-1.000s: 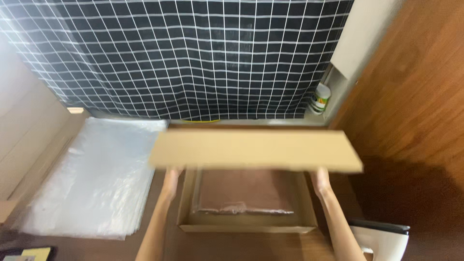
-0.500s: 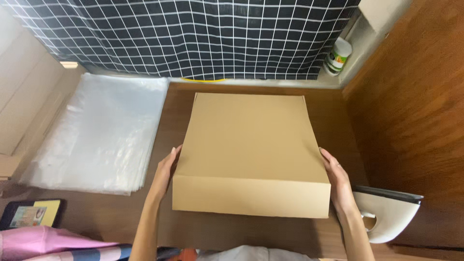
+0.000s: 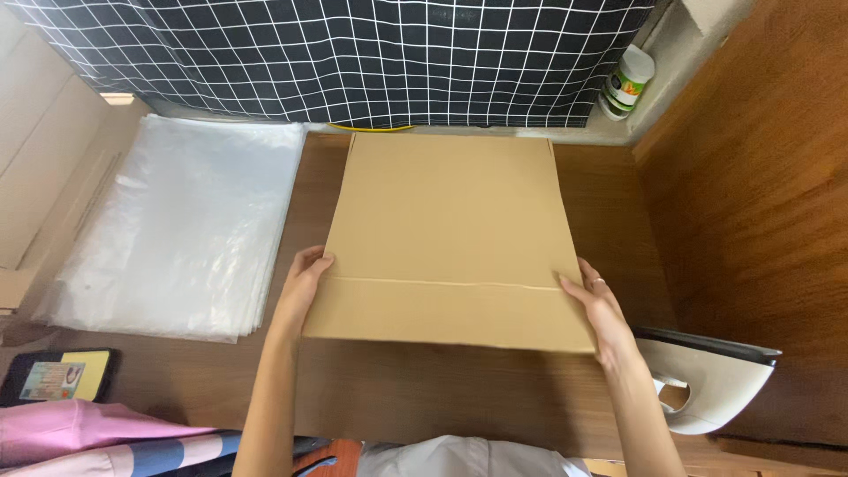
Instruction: The person folds a brown shirt, places it inside a clear plastic bag, seals the bag, and then places the bagged shirt inside a cardboard box. Afterward, the person selects a light-colored shirt from a clothing rack and spreads it out on the work surface.
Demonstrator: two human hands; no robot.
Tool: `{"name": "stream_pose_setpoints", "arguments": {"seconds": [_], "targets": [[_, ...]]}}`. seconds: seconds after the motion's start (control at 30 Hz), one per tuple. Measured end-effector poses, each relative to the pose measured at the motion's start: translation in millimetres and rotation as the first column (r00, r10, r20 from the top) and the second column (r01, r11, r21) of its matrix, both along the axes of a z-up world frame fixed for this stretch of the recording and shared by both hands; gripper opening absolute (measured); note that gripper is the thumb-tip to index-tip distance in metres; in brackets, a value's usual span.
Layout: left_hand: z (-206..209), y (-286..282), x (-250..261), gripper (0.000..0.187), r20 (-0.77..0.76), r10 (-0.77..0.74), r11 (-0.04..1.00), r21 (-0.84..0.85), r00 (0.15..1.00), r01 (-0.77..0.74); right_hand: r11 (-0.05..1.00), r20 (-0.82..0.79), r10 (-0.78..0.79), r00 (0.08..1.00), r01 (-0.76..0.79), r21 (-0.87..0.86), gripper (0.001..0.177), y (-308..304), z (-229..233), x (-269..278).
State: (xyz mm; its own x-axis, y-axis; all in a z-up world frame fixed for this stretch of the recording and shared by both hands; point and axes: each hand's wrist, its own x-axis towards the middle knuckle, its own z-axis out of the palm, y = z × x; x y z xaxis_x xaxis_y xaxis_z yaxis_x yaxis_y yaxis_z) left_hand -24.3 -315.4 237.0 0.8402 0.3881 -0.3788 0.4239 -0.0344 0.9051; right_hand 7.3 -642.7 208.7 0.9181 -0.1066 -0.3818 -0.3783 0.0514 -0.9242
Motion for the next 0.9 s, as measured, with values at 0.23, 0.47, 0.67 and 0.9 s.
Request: {"name": "stream_pose_setpoints", "arguments": {"seconds": [0.23,0.47,0.67,0.9], "targets": [[-94.0,31.0,43.2,0.061,-0.167,-0.092,0.985,0.127,0.982,0.114,0.997,-0.110,-0.029,0.994,0.022,-0.069,0.084,-45.0,-143.9,70.1],[-91.2,22.0,32.3,0.087,-0.290,0.032,0.957,0.283,0.956,0.054,0.982,-0.118,-0.078,0.990,0.056,-0.178,0.095,7.0,-60.5,19.8],[-85.5,17.5,28.2,0.097,-0.349,0.003,0.964,0.249,0.937,0.090,0.979,-0.028,-0.091,0.996,0.084,-0.188,0.075,7.7,-63.0,18.8],[-100.4,17.6,29.5,0.094,-0.221,0.030,0.934,0.353,0.975,0.051,0.936,0.169,0.008,0.986,0.052,-0.349,0.075,2.4,-88.8,25.9]]}}
